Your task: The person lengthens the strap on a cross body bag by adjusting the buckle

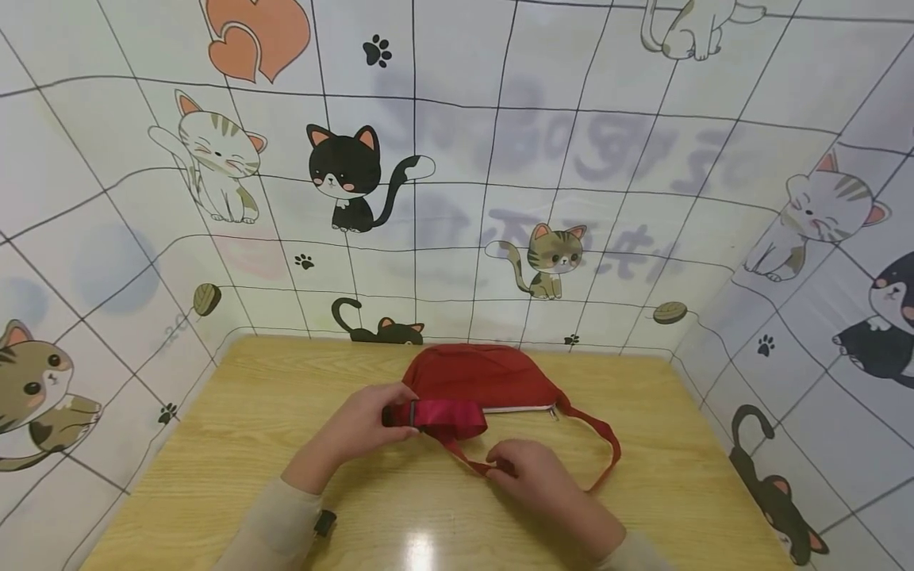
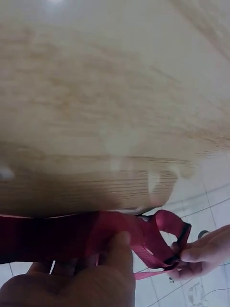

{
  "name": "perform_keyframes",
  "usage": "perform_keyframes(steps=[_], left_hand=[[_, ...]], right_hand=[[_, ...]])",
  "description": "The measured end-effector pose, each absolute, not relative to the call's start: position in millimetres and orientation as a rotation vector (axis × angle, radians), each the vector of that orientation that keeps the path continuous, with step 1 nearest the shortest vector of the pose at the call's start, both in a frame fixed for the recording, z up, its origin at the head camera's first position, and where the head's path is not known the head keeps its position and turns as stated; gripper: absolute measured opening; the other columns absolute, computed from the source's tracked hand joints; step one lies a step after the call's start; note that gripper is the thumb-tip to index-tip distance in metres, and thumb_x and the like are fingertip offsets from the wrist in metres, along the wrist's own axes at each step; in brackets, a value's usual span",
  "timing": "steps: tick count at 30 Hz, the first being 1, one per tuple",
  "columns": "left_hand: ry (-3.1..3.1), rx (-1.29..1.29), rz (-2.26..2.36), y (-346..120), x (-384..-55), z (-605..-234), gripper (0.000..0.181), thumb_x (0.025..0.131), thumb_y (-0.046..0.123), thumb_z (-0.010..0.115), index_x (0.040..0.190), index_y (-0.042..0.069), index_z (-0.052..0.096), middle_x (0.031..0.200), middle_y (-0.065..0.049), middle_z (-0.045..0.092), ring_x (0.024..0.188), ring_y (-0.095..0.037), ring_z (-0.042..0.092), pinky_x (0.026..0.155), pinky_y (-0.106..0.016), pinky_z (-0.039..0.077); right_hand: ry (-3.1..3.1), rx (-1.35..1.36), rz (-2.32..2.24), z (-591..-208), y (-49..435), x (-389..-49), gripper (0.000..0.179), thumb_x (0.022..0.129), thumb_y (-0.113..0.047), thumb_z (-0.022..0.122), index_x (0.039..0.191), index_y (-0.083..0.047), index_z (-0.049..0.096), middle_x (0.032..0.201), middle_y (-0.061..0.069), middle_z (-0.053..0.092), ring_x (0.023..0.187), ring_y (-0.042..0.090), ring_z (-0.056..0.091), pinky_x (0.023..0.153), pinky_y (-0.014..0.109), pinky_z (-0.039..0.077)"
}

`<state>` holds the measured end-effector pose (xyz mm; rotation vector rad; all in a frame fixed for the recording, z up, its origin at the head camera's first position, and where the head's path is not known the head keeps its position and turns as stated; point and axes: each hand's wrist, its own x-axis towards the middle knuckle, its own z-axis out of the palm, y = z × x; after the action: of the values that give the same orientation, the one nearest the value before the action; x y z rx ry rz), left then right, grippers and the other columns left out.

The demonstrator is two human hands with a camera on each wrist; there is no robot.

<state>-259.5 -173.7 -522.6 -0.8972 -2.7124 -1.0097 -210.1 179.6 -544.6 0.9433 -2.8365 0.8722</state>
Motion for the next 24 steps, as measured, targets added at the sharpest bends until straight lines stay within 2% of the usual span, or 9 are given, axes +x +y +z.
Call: perform_keyframes(steps=[4, 10, 14, 19, 24], left_hand=[[-2.729, -0.892, -1.015, -176.1, -259.8, -522.3, 0.040, 0.091, 0.030, 0.094, 0.124, 0.030, 0.072, 0.101, 0.021, 0.069, 0.091, -0.006, 0.063, 0.085, -0.035, 0.056], [-2.732, -0.884, -1.011, -183.1, -259.6, -521.7, 0.039, 0.089, 0.026, 0.095, 0.122, 0.030, 0.074, 0.100, 0.020, 0.069, 0.090, -0.006, 0.063, 0.083, -0.034, 0.056], [-2.749, -0.899, -1.012, -184.8, -260.0, -522.7, 0.039, 0.089, 0.028, 0.095, 0.123, 0.030, 0.075, 0.097, 0.020, 0.067, 0.086, -0.006, 0.062, 0.078, -0.032, 0.054], [-2.796, -0.848, -1.043, -186.0, -260.6, -524.4, 0.039, 0.090, 0.029, 0.094, 0.125, 0.032, 0.074, 0.096, 0.021, 0.066, 0.085, -0.007, 0.063, 0.077, -0.031, 0.055], [-2.793, -0.826, -1.048, -188.3, -260.2, -524.3, 0.040, 0.090, 0.027, 0.095, 0.124, 0.029, 0.074, 0.097, 0.020, 0.066, 0.086, -0.007, 0.063, 0.078, -0.031, 0.056]], right_hand=[[-2.894, 0.821, 1.022, -546.7, 189.7, -215.4, 0.010, 0.103, -0.015, 0.080, 0.104, -0.024, 0.082, 0.095, -0.018, 0.073, 0.086, 0.001, 0.063, 0.078, 0.028, 0.057], [-2.944, 0.685, 1.146, -547.2, 220.0, -225.9, 0.009, 0.106, -0.019, 0.077, 0.111, -0.024, 0.083, 0.100, -0.015, 0.074, 0.086, 0.004, 0.062, 0.076, 0.026, 0.055], [-2.995, 0.663, 1.055, -548.3, 236.5, -233.1, 0.010, 0.106, -0.019, 0.077, 0.112, -0.024, 0.082, 0.106, -0.014, 0.075, 0.093, 0.005, 0.065, 0.083, 0.029, 0.057], [-3.078, 0.506, 0.822, -545.1, 247.8, -236.9, 0.011, 0.103, -0.012, 0.079, 0.109, -0.021, 0.081, 0.098, -0.012, 0.071, 0.087, 0.009, 0.060, 0.081, 0.035, 0.054], [-3.084, 0.403, 0.655, -537.0, 242.6, -238.9, 0.012, 0.099, -0.009, 0.083, 0.107, -0.016, 0.079, 0.092, -0.005, 0.067, 0.081, 0.014, 0.057, 0.077, 0.039, 0.054]])
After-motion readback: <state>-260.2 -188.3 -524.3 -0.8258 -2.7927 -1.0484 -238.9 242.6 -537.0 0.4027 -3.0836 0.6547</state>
